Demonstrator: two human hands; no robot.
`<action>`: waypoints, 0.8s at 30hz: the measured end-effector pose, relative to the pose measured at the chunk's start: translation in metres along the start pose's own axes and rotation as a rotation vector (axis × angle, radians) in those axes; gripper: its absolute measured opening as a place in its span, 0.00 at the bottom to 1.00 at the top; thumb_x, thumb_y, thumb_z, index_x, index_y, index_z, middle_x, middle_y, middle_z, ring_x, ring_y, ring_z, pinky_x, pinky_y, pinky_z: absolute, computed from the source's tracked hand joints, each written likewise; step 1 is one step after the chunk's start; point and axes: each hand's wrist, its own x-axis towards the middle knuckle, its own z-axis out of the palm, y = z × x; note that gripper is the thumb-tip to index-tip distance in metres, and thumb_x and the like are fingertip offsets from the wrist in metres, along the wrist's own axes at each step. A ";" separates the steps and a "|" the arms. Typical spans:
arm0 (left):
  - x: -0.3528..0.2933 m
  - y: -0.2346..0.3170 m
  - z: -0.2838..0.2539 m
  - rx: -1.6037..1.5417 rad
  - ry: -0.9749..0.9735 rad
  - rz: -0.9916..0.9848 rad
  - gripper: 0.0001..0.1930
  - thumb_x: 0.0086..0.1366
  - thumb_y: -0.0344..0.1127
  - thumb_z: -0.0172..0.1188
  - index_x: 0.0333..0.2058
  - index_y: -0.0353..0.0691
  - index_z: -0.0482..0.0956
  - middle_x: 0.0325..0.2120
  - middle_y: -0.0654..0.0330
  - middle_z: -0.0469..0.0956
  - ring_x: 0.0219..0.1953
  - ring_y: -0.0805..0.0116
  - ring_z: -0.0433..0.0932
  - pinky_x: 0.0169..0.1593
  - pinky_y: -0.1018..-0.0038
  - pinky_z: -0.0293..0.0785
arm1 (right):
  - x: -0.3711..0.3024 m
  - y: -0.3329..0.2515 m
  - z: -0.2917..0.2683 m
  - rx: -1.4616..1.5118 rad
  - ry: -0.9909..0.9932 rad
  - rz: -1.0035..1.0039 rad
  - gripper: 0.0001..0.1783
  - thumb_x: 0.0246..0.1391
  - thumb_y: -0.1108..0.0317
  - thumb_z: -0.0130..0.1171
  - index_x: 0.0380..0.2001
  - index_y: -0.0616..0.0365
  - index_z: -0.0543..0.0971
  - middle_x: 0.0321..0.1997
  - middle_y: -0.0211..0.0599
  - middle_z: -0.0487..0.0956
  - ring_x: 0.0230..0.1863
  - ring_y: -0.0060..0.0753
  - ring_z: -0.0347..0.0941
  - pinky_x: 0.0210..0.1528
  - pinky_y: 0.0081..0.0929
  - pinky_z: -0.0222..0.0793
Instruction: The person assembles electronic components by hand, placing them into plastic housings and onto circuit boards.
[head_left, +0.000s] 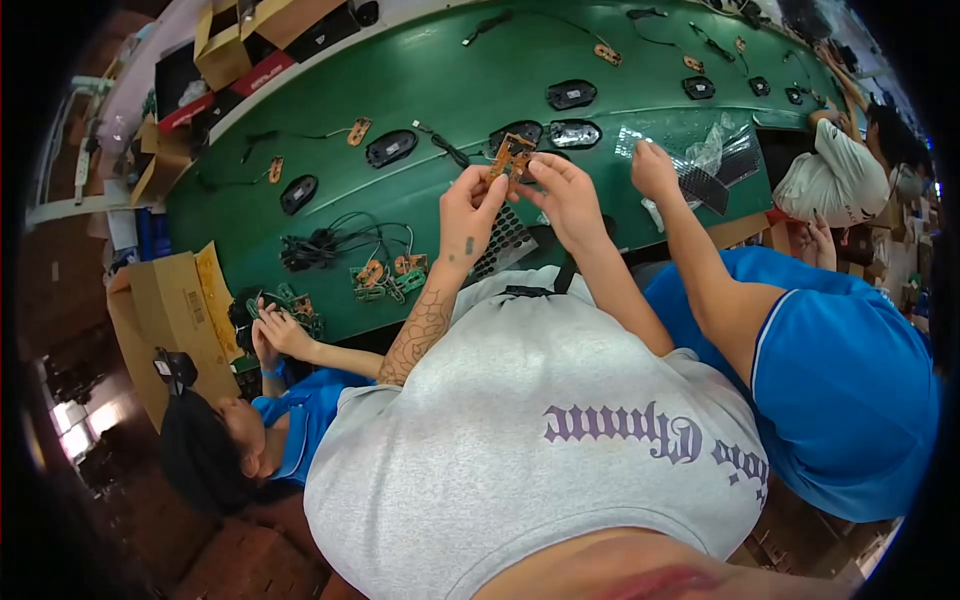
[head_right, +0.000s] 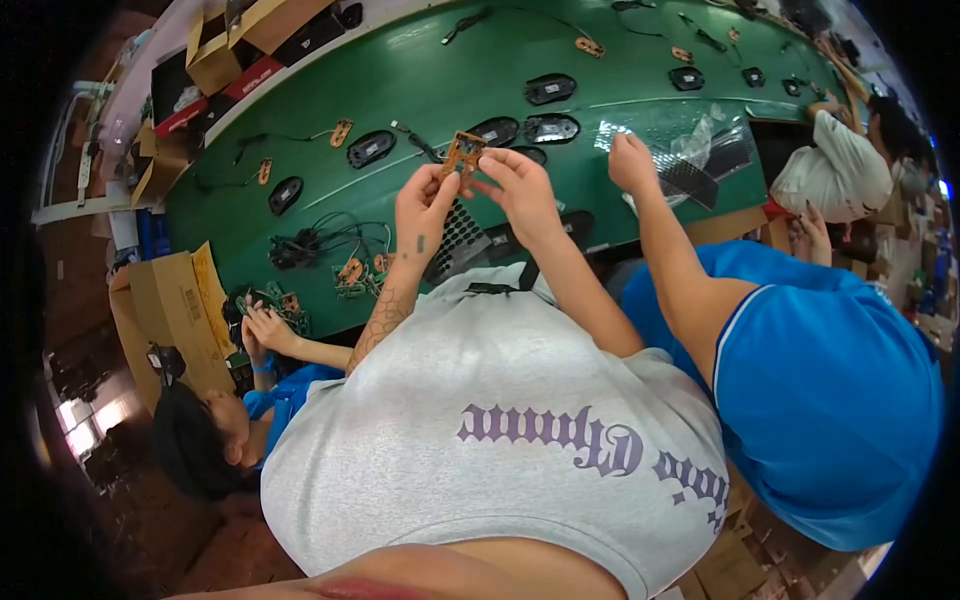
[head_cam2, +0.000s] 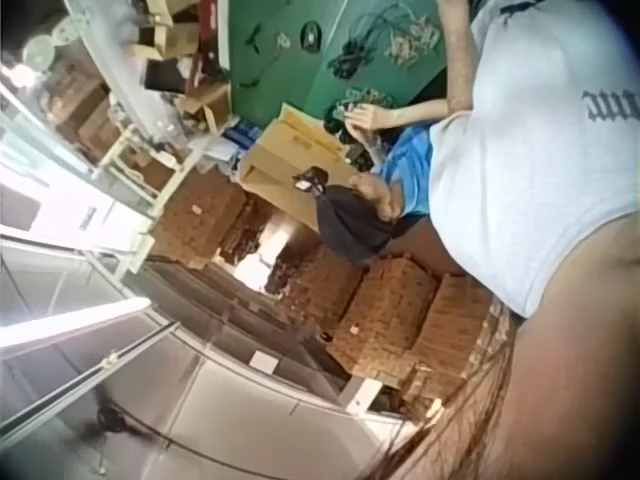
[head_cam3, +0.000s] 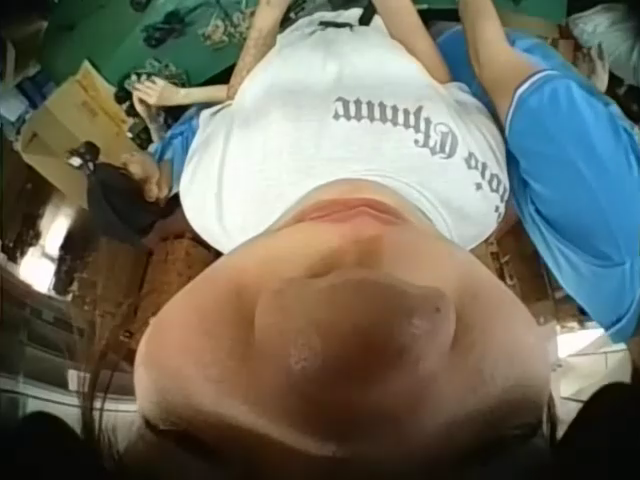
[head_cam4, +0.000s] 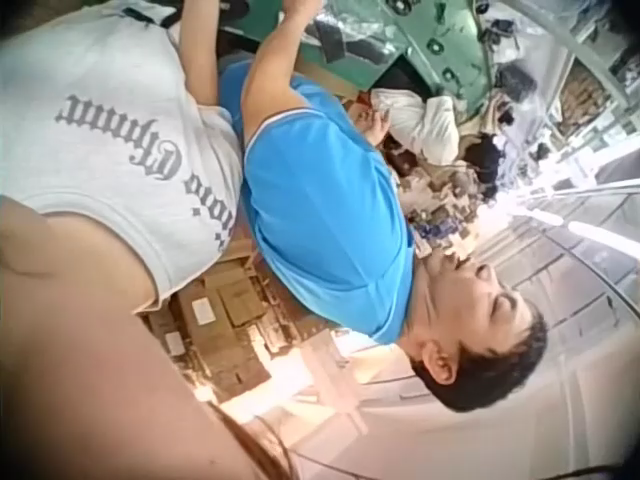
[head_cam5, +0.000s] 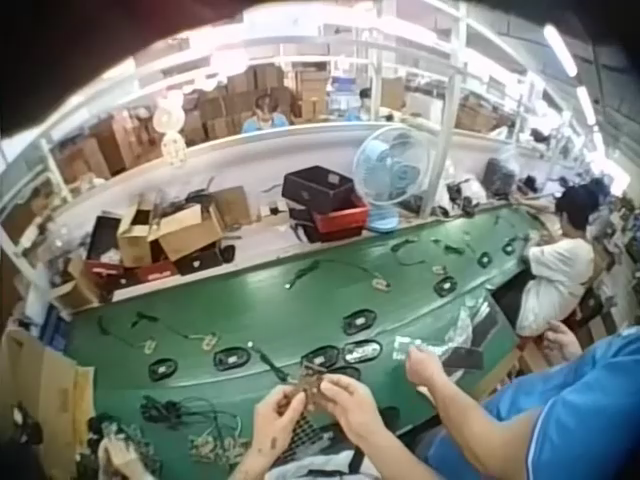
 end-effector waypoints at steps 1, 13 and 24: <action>0.000 0.001 0.000 0.017 -0.003 -0.006 0.06 0.66 0.30 0.56 0.38 0.34 0.77 0.27 0.61 0.81 0.28 0.78 0.77 0.30 0.86 0.68 | 0.000 0.000 -0.002 0.001 0.016 -0.010 0.11 0.61 0.72 0.54 0.44 0.67 0.76 0.45 0.44 0.77 0.45 0.34 0.75 0.51 0.31 0.74; -0.003 0.004 0.003 0.045 -0.003 0.037 0.06 0.66 0.31 0.56 0.37 0.36 0.78 0.24 0.64 0.80 0.23 0.83 0.69 0.26 0.88 0.60 | 0.000 0.003 -0.007 -0.005 0.049 -0.037 0.09 0.61 0.74 0.54 0.42 0.66 0.75 0.42 0.43 0.78 0.43 0.31 0.76 0.48 0.26 0.74; 0.000 0.005 0.001 0.089 -0.028 0.037 0.07 0.65 0.31 0.56 0.38 0.34 0.78 0.25 0.62 0.81 0.27 0.78 0.77 0.30 0.85 0.68 | 0.005 0.006 -0.011 -0.041 0.052 -0.047 0.08 0.61 0.74 0.54 0.42 0.66 0.75 0.40 0.42 0.79 0.39 0.28 0.76 0.46 0.22 0.74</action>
